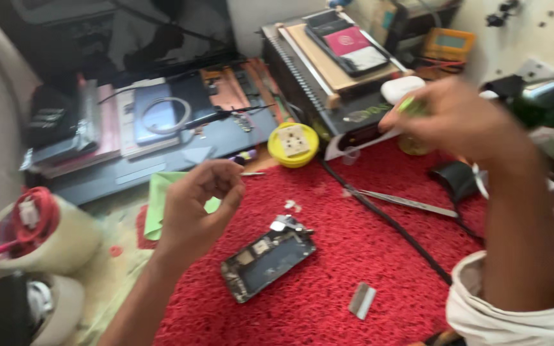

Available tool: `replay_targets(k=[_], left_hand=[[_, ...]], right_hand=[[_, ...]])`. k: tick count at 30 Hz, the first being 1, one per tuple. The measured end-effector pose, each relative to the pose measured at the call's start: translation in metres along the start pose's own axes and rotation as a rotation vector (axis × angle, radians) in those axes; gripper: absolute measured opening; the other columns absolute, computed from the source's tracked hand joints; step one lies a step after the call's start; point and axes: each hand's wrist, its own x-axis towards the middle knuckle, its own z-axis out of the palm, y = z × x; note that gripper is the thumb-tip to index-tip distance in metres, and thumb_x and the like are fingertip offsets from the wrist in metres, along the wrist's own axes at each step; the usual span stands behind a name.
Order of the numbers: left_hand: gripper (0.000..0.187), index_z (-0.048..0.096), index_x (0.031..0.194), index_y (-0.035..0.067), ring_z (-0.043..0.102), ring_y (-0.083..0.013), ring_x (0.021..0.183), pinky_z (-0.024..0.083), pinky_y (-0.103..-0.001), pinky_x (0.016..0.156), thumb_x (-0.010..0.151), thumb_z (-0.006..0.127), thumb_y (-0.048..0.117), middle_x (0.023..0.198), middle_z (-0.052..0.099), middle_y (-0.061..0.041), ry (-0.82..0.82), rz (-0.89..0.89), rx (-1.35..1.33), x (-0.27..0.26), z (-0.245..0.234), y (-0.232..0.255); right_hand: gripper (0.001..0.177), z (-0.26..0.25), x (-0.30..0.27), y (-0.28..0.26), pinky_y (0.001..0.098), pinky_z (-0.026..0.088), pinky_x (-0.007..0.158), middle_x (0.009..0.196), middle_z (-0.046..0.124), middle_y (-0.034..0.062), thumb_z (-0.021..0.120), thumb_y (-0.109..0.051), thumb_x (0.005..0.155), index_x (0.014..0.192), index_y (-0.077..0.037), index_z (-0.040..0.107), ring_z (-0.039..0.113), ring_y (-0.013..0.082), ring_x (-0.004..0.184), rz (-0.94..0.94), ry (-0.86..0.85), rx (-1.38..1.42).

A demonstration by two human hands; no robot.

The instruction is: The person uses a green screwdriver and tweezers to manipulate components inside a disassembled smartphone. They repeatedly probe the internal circuitry and battery area, occasionally switching tools to adjust small parts.

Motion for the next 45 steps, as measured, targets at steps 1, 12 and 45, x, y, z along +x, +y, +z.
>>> replay_targets(k=[1,12,45], left_hand=[[0.024,0.067,0.117,-0.002,0.063,-0.007,0.083,0.054,-0.022,0.075,0.093,0.071,-0.003,0.091,0.067,-0.002,0.013,0.026,0.027,0.006,0.009,0.005],[0.029,0.068,0.117,0.002,0.07,-0.0098,0.085,0.059,-0.026,0.078,0.089,0.073,-0.003,0.093,0.07,-0.004,-0.035,0.08,-0.003,0.042,0.076,0.018],[0.033,0.062,0.121,-0.003,0.077,-0.0142,0.1,0.063,-0.027,0.087,0.092,0.076,-0.005,0.104,0.078,-0.009,-0.07,0.182,-0.255,0.033,0.061,-0.012]], right_hand=[[0.04,0.009,0.009,0.01,0.0408,0.056,0.06,0.07,0.071,0.0133,0.082,-0.044,0.085,0.103,-0.008,0.08,0.067,0.023,0.062,0.031,-0.105,-0.086],[0.05,0.09,0.029,0.021,0.0507,0.058,0.088,0.098,0.075,0.022,0.086,-0.048,0.074,0.1,-0.006,0.077,0.073,0.0395,0.099,-0.082,0.099,-0.327],[0.04,0.137,0.015,0.008,0.0254,0.062,0.078,0.096,0.076,0.0065,0.08,-0.004,0.08,0.118,0.004,0.07,0.072,0.0106,0.087,-0.294,-0.469,0.739]])
